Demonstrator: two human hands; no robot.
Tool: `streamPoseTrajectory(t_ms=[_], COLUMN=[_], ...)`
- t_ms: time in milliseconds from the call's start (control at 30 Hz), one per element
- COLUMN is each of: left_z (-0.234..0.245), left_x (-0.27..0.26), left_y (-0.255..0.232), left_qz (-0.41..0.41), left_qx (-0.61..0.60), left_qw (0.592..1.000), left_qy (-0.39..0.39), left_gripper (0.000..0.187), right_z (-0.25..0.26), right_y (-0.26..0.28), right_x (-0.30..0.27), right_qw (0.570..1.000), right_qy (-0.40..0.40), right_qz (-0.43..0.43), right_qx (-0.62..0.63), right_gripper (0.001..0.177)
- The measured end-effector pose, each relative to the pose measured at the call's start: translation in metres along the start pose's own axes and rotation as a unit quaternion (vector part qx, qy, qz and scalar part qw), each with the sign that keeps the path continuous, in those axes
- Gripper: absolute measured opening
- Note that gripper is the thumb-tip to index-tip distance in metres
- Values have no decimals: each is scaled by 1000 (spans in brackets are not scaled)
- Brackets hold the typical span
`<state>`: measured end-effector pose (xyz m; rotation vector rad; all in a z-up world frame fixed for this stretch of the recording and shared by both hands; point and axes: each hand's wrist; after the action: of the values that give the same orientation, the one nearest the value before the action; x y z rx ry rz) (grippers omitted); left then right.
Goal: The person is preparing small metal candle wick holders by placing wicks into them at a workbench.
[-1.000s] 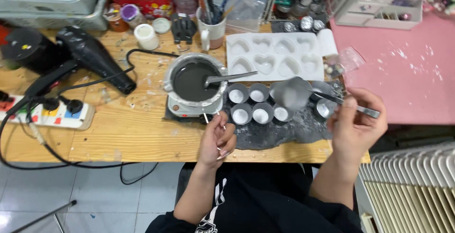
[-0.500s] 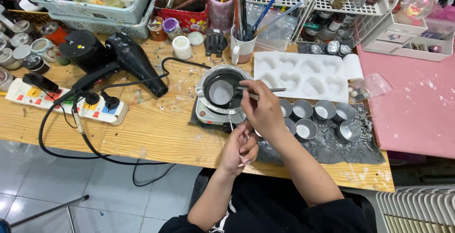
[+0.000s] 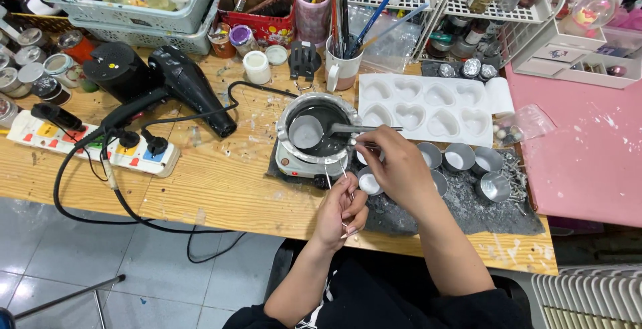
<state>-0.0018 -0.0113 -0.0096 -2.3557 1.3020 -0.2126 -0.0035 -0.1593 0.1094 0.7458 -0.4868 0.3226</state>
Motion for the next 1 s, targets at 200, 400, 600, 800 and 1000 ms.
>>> streamPoseTrajectory(t_ms=[200,400,600,800,1000], left_z=[-5,-3,-6,-4,-6], left_x=[-1,-4,-6,-7,-8], left_y=[-2,-6,-8,-8,-9], left_qz=[-3,10,6,4,10], left_qx=[13,-17,-23,-16,-15], left_qw=[1000,1000,1000,1000,1000], left_qy=[-22,4,15,14,9], left_gripper=[26,27,28,26,26], right_z=[-2,9,19,22,21], right_y=[-8,-13,-24,-38,-42], right_x=[21,38,58,61,57], right_qw=[998,989,989,995,994], right_qy=[59,33,23,80,89], right_qz=[26,42,97,52,55], right_qx=[-24,-134,-112,-23,-8], right_gripper=[14,14,13,12,12])
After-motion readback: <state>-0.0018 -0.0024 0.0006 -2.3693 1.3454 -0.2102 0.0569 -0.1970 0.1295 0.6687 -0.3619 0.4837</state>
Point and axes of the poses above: each hand's wrist, its own x-axis towards the middle knuckle, its own z-axis out of the back of the hand, y = z × x, and after that the axes turned 11 degrees about z, right-handed
